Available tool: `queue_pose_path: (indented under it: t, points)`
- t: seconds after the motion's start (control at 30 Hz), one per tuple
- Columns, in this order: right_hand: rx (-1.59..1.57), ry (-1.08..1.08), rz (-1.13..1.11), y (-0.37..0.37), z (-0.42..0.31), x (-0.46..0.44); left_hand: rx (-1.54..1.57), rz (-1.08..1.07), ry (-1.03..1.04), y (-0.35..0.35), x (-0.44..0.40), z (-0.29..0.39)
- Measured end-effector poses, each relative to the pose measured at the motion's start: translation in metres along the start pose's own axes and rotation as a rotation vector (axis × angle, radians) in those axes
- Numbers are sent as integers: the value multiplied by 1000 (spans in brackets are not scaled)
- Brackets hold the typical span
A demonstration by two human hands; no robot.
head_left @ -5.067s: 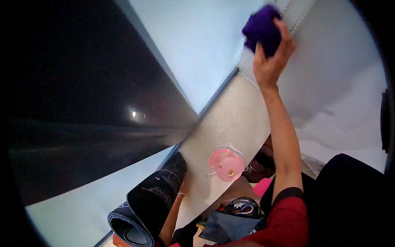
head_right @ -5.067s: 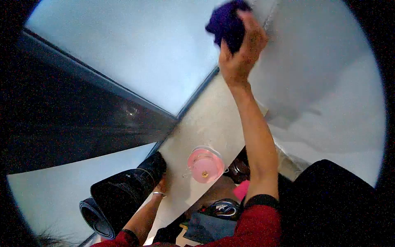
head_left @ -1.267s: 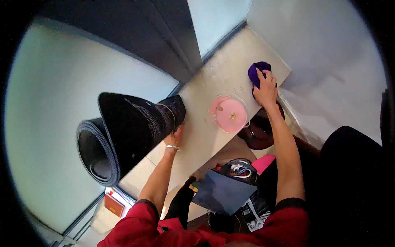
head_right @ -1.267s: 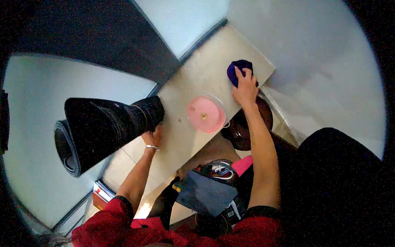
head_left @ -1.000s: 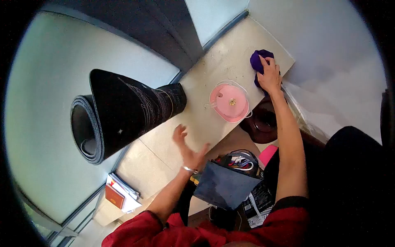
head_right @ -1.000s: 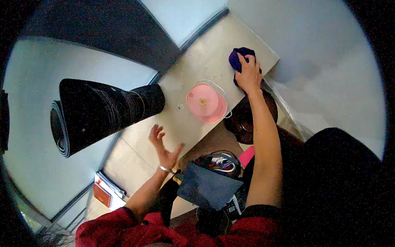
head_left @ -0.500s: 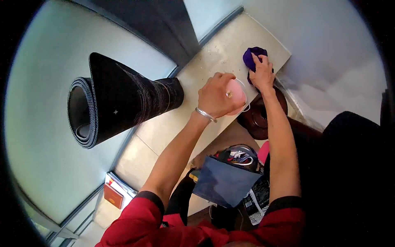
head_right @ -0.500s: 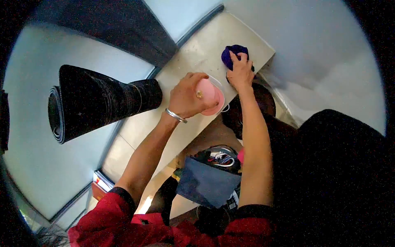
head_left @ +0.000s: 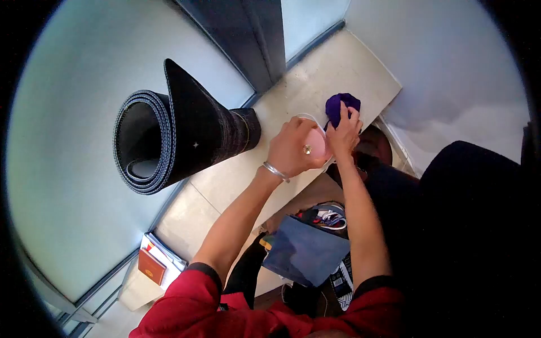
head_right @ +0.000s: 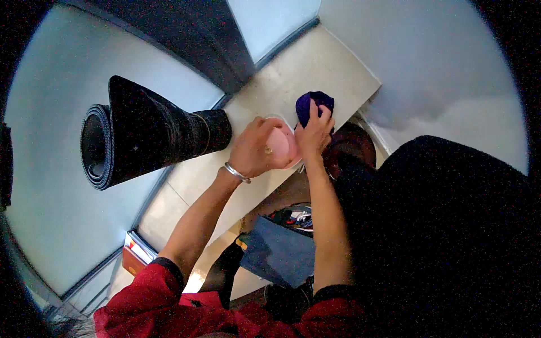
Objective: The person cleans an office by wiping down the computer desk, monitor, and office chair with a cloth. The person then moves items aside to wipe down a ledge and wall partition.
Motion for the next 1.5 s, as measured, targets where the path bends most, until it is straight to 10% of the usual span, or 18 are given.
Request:
queue_pose_path:
  t: [0.67, 0.8, 1.0, 1.3, 1.37, 1.5]
  points:
    - [-636, -60, -124, 35, -8, 92, 53, -82, -167, -51, 107, -26]
    - [-438, -96, 185, -31, -37, -33, 47, -71, -158, -52, 105, -23]
    - [189, 12, -238, 34, -75, -156, 88, -55, -156, -51, 107, -23]
    - [155, -672, -326, 37, -119, -20, 41, -67, -146, -51, 103, -18]
    - [41, -614, -520, 32, -115, -23, 75, -77, -163, -54, 104, -19]
    - [-275, -543, -167, 19, -121, -60, 68, -137, -200, -49, 107, -22]
Point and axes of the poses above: each hand's wrist, its own x-axis away from the middle knuckle, its own y-axis out of the palm, z = x × y, the point moved 8 cm from there along -x, towards the middle knuckle, and after that the axes turned 11 degrees about y, right-handed, at the moved point
